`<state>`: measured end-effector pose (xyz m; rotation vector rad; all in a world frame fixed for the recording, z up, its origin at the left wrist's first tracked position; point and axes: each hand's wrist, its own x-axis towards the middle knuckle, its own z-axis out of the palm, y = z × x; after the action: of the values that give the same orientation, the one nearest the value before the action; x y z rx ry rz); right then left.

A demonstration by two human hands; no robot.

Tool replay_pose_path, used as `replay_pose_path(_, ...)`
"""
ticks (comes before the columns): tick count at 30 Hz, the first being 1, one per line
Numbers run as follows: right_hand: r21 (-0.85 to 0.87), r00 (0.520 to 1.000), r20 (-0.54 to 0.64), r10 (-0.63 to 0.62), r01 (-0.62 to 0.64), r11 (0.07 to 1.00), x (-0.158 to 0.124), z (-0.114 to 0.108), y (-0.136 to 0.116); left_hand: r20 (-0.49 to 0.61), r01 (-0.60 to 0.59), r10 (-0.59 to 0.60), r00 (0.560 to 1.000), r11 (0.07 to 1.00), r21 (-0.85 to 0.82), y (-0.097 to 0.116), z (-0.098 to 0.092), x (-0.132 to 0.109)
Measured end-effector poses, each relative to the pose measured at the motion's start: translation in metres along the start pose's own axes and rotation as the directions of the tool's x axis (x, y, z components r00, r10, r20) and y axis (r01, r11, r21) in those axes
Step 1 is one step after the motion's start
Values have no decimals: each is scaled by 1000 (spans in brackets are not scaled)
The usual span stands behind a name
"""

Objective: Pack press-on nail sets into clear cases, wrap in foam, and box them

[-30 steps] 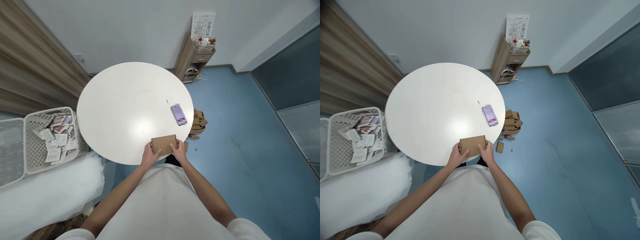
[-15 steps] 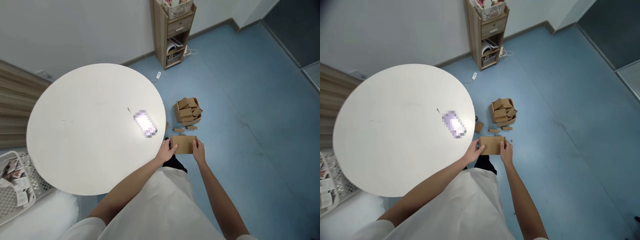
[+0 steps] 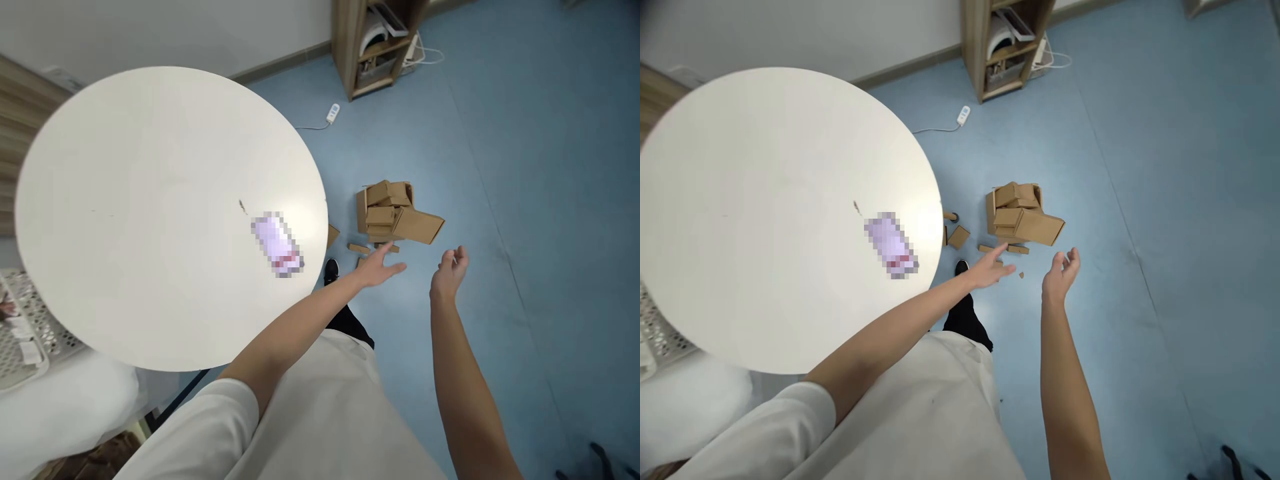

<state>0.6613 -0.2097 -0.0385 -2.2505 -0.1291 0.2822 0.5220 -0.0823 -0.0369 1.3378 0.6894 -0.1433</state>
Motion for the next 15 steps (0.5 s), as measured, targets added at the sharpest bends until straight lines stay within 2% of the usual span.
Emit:
replay_pose_path(2,7,993,99,-61,60,998,-21,16,-14,58,10,-11,998,1000,13,-13,-8,-32)
replay_pose_path(4,37,962,243,-122,116,993,-49,36,-32,73,38,-39,997,999,19,-30,-19,-69)
replay_pose_path(6,57,877,439,-193,187,981,-80,57,-53,-1,66,-67,998,997,29,-47,-32,-106)
replay_pose_path(7,65,802,547,-239,244,968,-95,66,-65,-62,87,-85,994,996,24,-55,-40,-124)
replay_pose_path(8,65,704,651,-283,320,945,-110,76,-77,-122,103,-101,987,995,11,-61,-47,-141)
replay_pose_path(11,56,330,887,-323,618,784,-148,102,-109,-277,93,-104,955,994,-53,-76,-67,-186)
replay_pose_path(12,35,244,925,-290,706,708,-159,111,-118,-337,91,-108,935,994,-67,-80,-73,-198)
replay_pose_path(13,9,191,950,-248,776,631,-168,119,-126,-386,95,-119,915,992,-79,-83,-78,-208)
replay_pose_path(14,-21,161,965,-207,833,552,-177,128,-132,-435,102,-130,891,991,-88,-87,-83,-216)
replay_pose_path(15,-51,150,974,-172,877,479,-185,136,-136,-484,111,-143,863,989,-95,-89,-87,-222)
